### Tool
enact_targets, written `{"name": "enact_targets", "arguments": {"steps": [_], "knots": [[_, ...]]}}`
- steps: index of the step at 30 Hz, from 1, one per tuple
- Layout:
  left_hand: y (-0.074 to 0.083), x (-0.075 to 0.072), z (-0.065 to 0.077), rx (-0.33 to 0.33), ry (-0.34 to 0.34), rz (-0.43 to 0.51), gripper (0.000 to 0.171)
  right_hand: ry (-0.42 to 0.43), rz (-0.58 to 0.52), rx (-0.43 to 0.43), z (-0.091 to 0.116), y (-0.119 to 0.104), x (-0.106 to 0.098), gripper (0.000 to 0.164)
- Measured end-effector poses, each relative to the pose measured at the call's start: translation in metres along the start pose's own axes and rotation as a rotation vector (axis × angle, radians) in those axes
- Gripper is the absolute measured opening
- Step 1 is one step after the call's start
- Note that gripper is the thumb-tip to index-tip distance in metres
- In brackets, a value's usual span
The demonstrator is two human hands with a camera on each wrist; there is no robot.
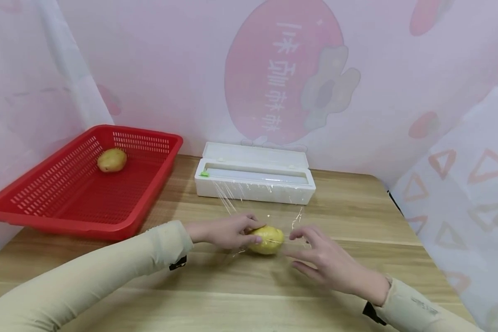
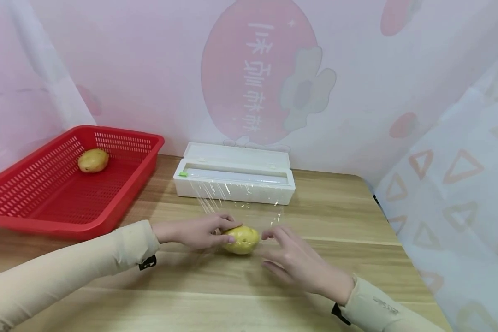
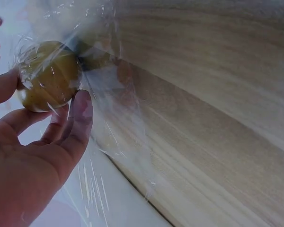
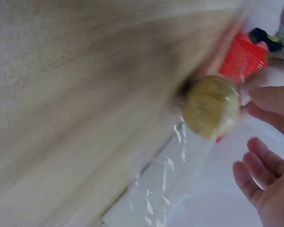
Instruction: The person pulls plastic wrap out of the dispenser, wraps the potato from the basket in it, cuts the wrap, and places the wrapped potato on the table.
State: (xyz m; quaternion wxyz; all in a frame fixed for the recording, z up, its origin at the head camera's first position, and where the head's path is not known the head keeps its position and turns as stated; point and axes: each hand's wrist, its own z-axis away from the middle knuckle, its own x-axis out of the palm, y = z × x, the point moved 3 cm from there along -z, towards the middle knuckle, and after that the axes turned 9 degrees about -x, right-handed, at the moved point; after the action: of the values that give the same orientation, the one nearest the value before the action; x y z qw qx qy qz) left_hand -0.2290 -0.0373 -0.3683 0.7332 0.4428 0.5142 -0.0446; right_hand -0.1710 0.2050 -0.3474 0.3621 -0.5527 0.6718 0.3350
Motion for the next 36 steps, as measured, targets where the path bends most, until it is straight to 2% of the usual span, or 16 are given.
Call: {"name": "enact_targets", "arguments": {"steps": [4, 9, 18, 24, 26, 28, 30, 32, 34, 36], "knots": [[-0.002, -0.001, 0.0, -0.016, -0.027, 0.032, 0.054, -0.048, 0.047, -0.005, -0.002, 0.006, 0.013, 0.038], [-0.006, -0.003, 0.0, -0.04, -0.049, 0.068, 0.051, -0.042, 0.069, -0.005, -0.003, 0.016, 0.023, 0.041], [-0.014, -0.008, -0.001, -0.044, -0.061, 0.159, 0.045, 0.01, -0.029, 0.04, -0.011, 0.032, 0.029, 0.044], [-0.015, -0.01, -0.002, -0.01, -0.069, 0.202, 0.042, 0.03, -0.114, 0.097, -0.019, 0.042, 0.036, 0.045], [-0.015, -0.011, -0.001, -0.029, -0.04, 0.193, 0.044, 0.035, -0.127, 0.106, -0.021, 0.044, 0.039, 0.044], [-0.012, -0.014, 0.002, -0.068, 0.016, 0.154, 0.05, 0.037, -0.134, 0.118, -0.023, 0.047, 0.041, 0.043], [-0.007, -0.018, 0.005, -0.126, 0.083, 0.088, 0.061, 0.03, -0.139, 0.146, -0.023, 0.049, 0.043, 0.043], [0.0, -0.021, 0.009, -0.163, 0.152, -0.018, 0.072, 0.019, -0.143, 0.179, -0.023, 0.052, 0.045, 0.043], [0.008, -0.024, 0.012, -0.149, 0.217, -0.116, 0.075, 0.004, -0.152, 0.223, -0.022, 0.055, 0.048, 0.043], [0.017, -0.026, 0.015, -0.091, 0.292, -0.202, 0.067, -0.012, -0.163, 0.269, -0.02, 0.058, 0.05, 0.044]]}}
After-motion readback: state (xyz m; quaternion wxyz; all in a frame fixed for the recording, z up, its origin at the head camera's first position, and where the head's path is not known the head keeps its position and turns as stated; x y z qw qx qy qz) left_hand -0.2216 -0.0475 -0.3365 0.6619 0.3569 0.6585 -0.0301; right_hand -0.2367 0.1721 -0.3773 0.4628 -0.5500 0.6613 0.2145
